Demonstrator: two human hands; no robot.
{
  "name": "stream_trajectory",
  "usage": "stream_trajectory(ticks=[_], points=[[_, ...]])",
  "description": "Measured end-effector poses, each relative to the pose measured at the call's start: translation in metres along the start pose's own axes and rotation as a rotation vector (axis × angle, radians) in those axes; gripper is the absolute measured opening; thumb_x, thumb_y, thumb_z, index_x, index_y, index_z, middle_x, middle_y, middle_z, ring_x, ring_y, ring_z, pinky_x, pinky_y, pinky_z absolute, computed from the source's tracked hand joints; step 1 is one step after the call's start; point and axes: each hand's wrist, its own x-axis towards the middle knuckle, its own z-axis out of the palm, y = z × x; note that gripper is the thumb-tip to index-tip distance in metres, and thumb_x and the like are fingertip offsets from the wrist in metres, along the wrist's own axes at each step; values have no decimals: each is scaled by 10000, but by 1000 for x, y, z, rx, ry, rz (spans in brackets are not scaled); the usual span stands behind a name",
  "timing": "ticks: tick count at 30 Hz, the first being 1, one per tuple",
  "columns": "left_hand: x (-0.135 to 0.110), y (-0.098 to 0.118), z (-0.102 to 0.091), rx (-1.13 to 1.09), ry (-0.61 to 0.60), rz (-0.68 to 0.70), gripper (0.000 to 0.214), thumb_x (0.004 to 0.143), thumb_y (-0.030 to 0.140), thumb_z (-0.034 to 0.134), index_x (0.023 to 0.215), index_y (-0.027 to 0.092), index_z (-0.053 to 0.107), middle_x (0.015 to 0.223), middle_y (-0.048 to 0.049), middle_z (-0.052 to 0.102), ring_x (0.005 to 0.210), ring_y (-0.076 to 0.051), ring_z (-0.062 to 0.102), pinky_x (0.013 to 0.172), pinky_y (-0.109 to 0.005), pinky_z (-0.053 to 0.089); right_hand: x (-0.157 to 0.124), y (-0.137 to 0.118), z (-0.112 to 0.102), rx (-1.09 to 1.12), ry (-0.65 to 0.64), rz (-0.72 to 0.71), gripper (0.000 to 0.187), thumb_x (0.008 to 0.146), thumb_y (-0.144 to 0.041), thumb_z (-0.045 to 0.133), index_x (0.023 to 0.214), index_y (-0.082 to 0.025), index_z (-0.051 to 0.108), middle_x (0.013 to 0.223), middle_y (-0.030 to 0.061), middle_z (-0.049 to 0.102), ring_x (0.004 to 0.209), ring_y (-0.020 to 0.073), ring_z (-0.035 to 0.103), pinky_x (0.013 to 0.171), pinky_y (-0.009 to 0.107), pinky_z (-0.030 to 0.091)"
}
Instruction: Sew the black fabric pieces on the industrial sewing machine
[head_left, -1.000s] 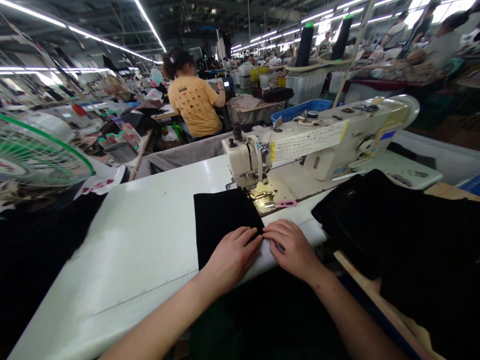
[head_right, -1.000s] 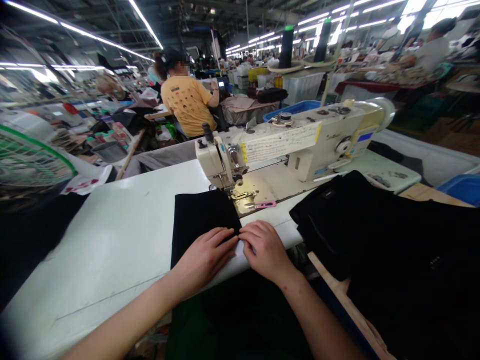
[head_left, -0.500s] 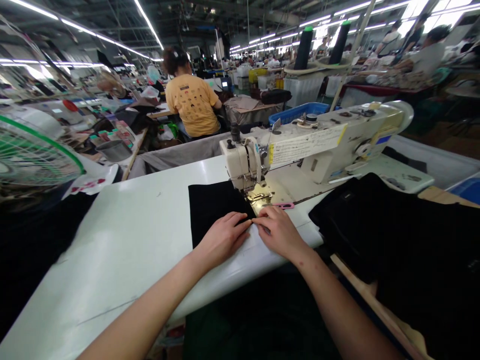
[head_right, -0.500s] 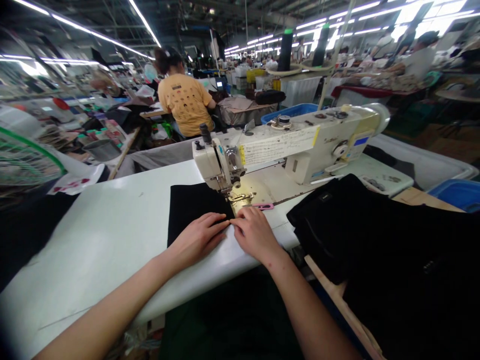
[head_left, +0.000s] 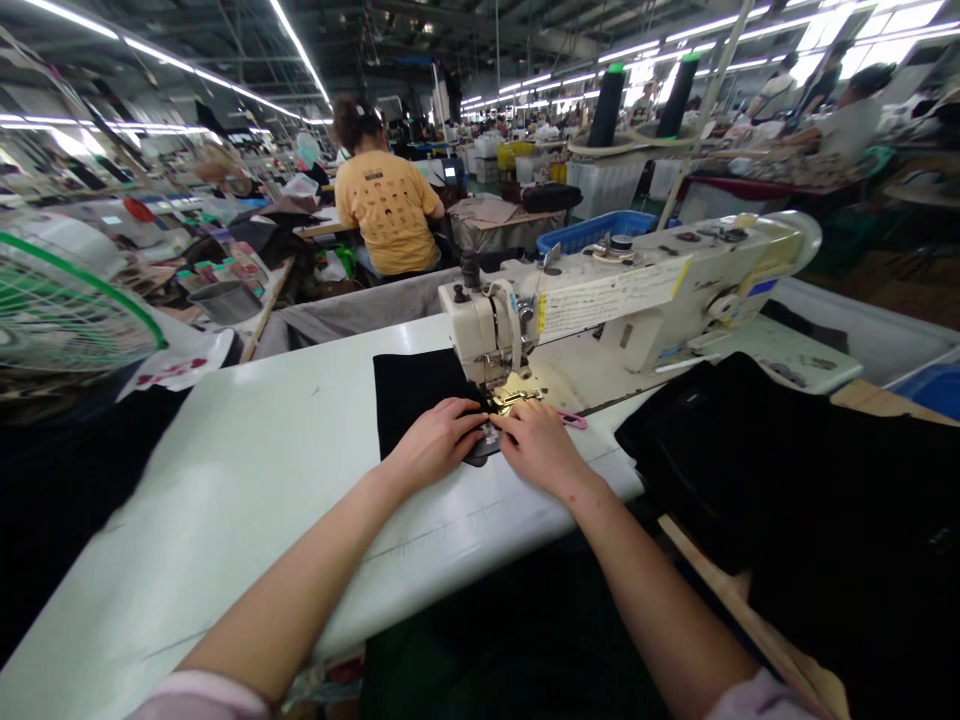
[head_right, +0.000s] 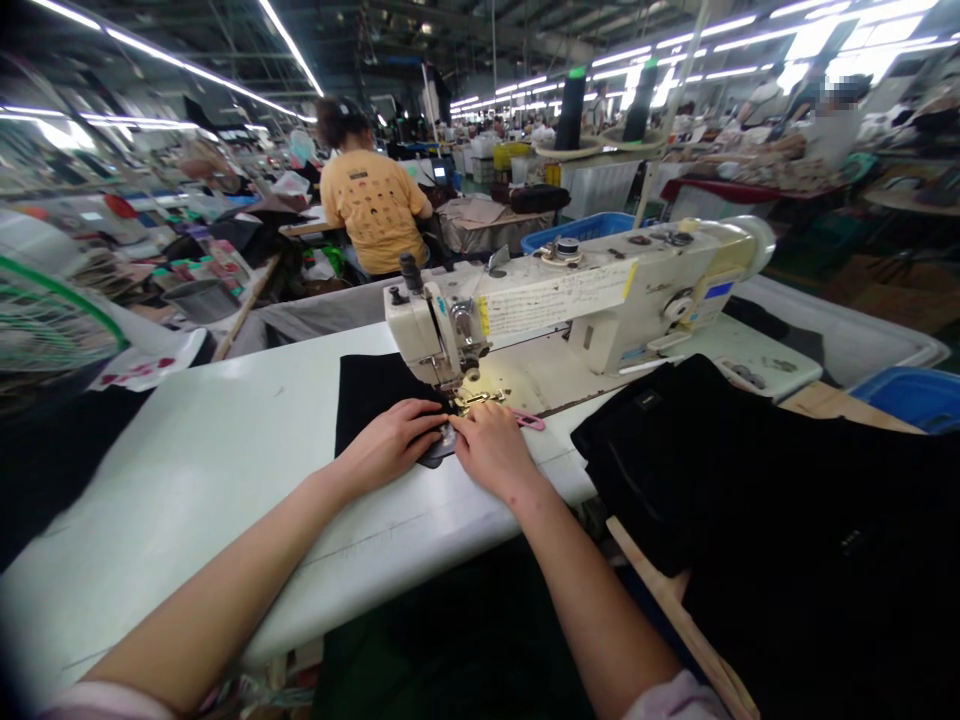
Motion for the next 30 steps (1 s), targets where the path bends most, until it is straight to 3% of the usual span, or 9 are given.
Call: stream_trajectory(ticks=[8, 17, 30], points=[[9, -16, 2, 62, 10, -5, 316, 968, 257, 464, 1156, 172, 702, 1210, -123, 652, 1147, -250, 593, 1010, -426, 502, -12, -4, 5, 1, 53, -2, 218, 930, -203, 567, 1116, -212, 680, 944, 79, 601, 944, 255, 514, 828, 388, 406], [5, -14, 8, 35, 69, -29, 344, 961, 259, 477, 1251, 186, 647, 1223, -127, 644, 1134, -252, 592, 1006, -450, 506, -14, -4, 7, 18, 82, -2, 216, 926, -190, 567, 1108, -209, 680, 925, 76, 593, 931, 252, 519, 828, 390, 421], [6, -16, 7, 88, 48, -22, 344, 978, 255, 446, 1241, 162, 648, 1208, -121, 643, 1118, -244, 582, 993, -417, 503, -17, -4, 7, 34, 78, -14, 253, 918, -171, 564, 1144, -187, 674, 944, 85, 600, 934, 260, 520, 848, 404, 442]])
